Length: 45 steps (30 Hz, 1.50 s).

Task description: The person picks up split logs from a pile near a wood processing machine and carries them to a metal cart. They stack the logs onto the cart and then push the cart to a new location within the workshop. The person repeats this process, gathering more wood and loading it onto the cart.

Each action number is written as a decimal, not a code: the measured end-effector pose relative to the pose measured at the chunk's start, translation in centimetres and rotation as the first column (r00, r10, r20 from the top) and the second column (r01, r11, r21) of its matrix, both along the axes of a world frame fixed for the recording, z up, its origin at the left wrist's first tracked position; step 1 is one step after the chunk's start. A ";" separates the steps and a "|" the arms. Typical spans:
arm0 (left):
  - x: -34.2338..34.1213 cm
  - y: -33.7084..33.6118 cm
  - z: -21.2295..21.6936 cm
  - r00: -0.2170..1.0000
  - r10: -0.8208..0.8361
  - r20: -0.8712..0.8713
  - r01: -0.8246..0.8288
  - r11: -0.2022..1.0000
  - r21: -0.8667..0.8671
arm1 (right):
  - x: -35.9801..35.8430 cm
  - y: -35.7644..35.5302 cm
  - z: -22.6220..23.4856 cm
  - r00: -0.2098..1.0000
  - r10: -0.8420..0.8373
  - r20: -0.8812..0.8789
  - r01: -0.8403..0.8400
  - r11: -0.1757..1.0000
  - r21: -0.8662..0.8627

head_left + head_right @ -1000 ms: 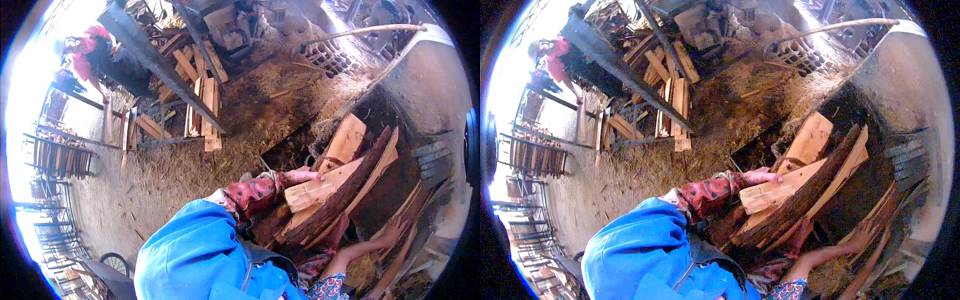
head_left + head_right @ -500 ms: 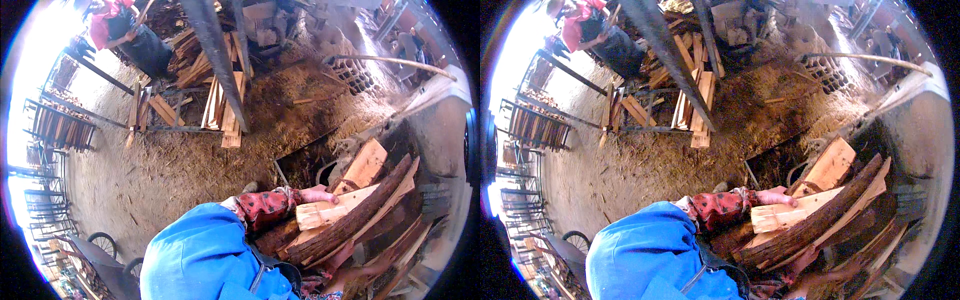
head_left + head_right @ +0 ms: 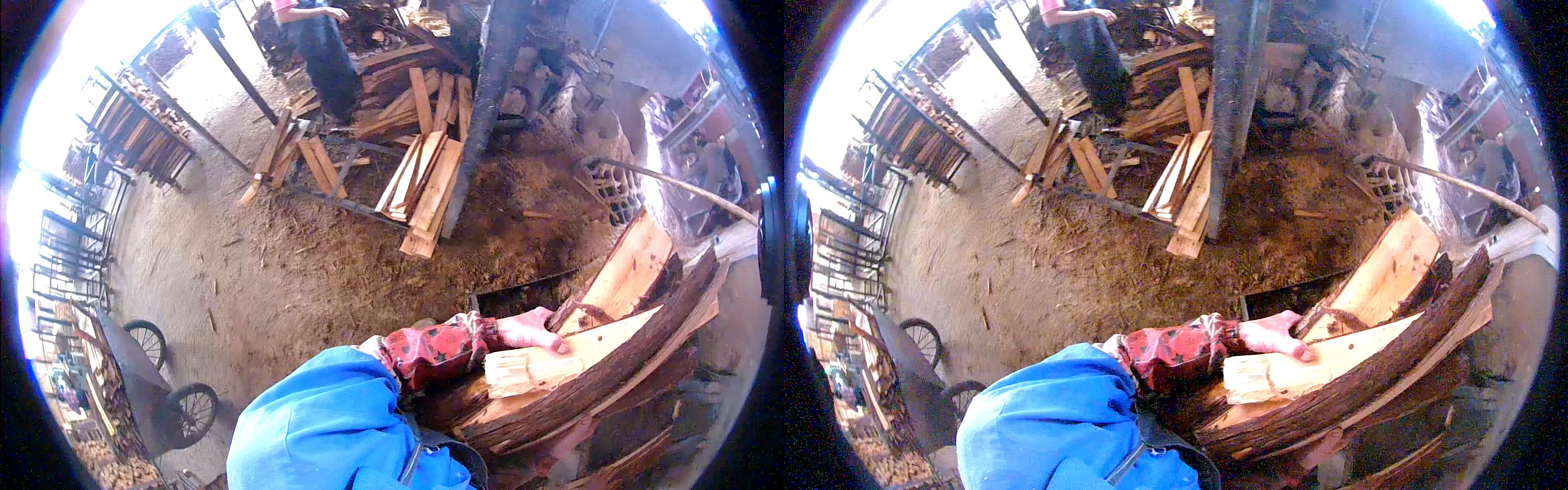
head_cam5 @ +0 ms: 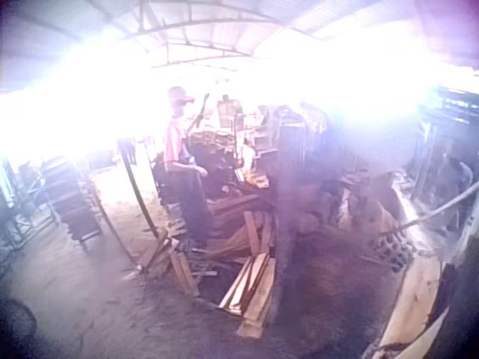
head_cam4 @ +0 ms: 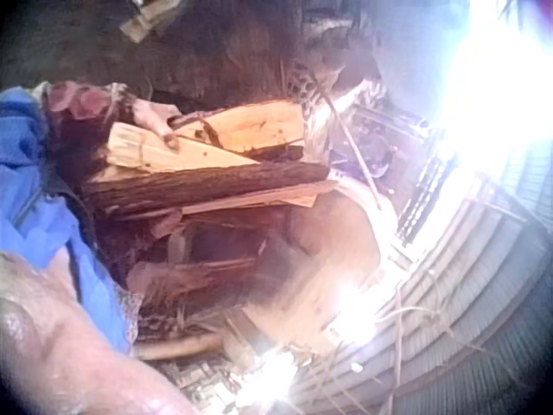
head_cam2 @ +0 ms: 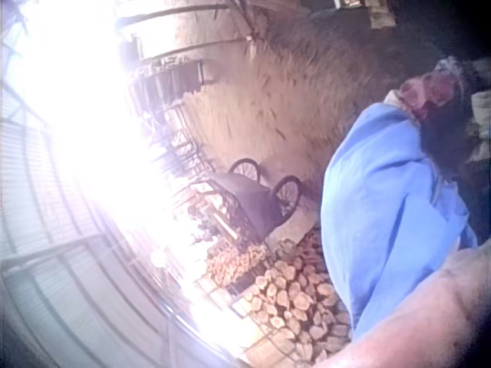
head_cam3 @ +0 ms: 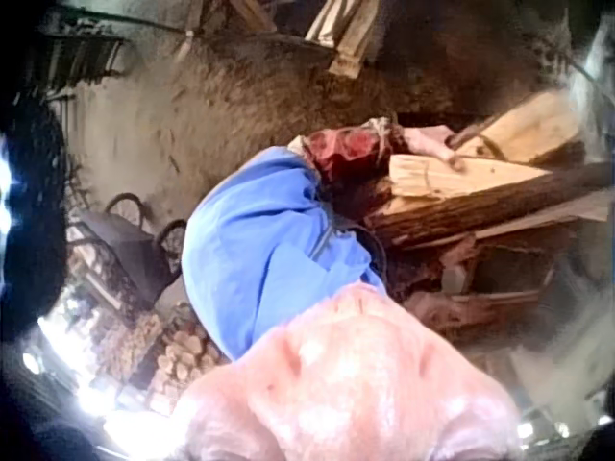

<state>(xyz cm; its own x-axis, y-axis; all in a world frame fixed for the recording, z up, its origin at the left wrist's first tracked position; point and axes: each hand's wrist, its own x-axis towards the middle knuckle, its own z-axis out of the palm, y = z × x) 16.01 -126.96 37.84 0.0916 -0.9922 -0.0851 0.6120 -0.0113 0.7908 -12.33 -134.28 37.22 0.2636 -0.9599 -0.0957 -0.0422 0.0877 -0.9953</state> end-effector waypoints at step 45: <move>-45.3 69.3 35.6 0.400 0.913 -0.087 -0.831 0.320 -0.455 | -16.2 46.5 39.1 0.519 0.855 0.018 -0.720 0.449 -0.529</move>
